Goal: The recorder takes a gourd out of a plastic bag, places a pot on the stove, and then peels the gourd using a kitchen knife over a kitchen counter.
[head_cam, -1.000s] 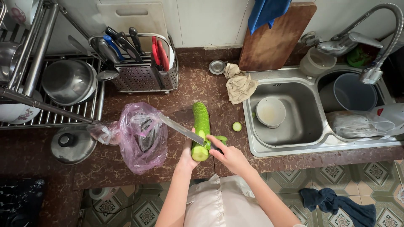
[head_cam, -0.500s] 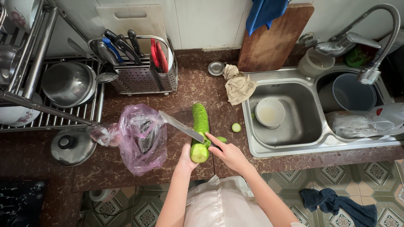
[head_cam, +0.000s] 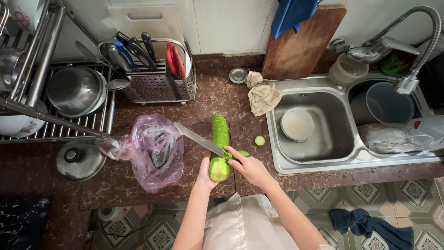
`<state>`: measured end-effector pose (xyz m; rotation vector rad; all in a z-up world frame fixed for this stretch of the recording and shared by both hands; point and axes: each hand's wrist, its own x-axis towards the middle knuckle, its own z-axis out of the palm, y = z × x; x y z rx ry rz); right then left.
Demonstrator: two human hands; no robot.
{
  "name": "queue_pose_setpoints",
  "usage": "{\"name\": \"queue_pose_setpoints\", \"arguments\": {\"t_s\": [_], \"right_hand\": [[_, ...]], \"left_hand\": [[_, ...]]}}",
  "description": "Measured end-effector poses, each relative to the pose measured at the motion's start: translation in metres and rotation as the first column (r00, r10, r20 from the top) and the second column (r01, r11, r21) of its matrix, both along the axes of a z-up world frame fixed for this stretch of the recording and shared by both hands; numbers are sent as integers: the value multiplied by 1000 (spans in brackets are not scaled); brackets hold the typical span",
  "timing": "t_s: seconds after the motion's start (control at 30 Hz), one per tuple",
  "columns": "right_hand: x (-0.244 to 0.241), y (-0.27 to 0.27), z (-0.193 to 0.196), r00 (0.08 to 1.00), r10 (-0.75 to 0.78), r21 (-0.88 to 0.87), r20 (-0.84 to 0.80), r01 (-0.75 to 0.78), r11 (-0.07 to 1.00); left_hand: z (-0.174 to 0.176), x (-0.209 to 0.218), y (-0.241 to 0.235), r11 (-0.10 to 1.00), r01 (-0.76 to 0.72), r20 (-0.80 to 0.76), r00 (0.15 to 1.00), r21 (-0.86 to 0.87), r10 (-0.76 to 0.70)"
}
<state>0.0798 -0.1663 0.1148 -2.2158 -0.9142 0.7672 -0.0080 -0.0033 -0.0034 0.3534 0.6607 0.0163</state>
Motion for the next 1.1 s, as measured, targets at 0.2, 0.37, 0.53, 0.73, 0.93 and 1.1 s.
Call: {"name": "queue_pose_setpoints", "arguments": {"t_s": [0.2,0.37,0.53,0.73,0.93,1.1], "right_hand": [[2,5,11,995,-75,-223,-71,57,973],[9,-2,-22,999,20,198,42,-28,980],[11,1,-18,994,-25,8,-110,26,1000],[13,-2,-55,860,-39,286,-508,211,935],[23,-19,-94,195,-14,111,-981,616,780],[35,-37,-126,-98,138,40,-986,657,753]], "left_hand": [[-8,1,-5,1000,-1,23,1000,20,1],[-2,-2,-4,1000,2,55,998,29,-4],[-3,-6,-3,1000,0,57,998,21,-1],[17,-11,0,999,33,28,999,25,-34],[32,-24,7,988,154,-65,986,28,-152],[22,-35,8,894,372,-192,924,249,-331]]}}
